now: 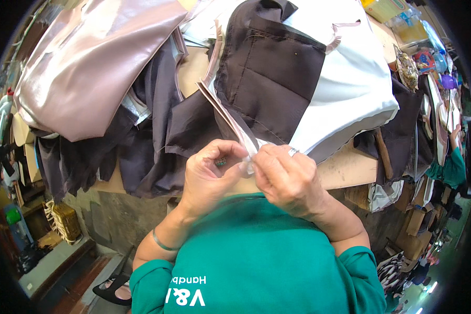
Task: The person is sewing a pink handbag by hand. They use a needle and thread to stitch the edges of the bag, carefully aligning the fabric pieces. The person also handles other fabric pieces and a finished pink handbag on the table.
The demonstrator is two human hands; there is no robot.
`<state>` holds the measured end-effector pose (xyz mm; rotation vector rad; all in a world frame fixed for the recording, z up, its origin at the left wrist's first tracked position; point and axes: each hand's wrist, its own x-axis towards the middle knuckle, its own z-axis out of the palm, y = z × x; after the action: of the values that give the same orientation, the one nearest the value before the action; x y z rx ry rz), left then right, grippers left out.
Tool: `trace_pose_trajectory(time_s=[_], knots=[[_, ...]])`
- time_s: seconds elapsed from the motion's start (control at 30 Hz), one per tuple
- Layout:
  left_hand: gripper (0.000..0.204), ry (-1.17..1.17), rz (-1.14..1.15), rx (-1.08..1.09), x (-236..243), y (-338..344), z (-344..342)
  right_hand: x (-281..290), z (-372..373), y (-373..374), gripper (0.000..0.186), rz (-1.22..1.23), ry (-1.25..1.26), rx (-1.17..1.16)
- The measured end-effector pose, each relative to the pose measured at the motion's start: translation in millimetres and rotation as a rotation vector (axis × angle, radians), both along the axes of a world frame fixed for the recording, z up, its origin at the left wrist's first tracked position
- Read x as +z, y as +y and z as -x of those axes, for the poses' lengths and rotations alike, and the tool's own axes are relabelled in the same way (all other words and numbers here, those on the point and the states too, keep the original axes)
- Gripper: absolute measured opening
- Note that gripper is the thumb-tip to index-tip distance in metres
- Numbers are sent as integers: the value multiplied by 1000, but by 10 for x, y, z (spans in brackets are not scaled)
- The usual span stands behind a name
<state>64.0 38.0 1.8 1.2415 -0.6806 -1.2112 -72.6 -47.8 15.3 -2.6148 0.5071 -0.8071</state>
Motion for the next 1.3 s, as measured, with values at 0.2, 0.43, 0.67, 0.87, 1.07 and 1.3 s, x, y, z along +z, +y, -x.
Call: trace_pose_trajectory(time_s=[0.2, 0.43, 0.67, 0.87, 1.07, 1.3], knots=[[13, -30, 7, -38, -139, -79, 118, -127, 77, -32, 12, 187, 63, -1], [13, -35, -184, -193, -333, -99, 132, -305, 168, 46, 10, 167, 86, 109], [13, -20, -175, -186, -450, -22, 213, -416, 224, 73, 9, 210, 99, 150], [15, 11, -196, -200, -406, -38, 206, -415, 209, 107, 11, 227, 110, 101], [17, 2, -93, -49, -486, -9, 274, -389, 231, 94, 15, -43, 178, -22], [17, 21, -78, -37, -371, 14, 187, -299, 260, -83, 12, -487, -33, -115]])
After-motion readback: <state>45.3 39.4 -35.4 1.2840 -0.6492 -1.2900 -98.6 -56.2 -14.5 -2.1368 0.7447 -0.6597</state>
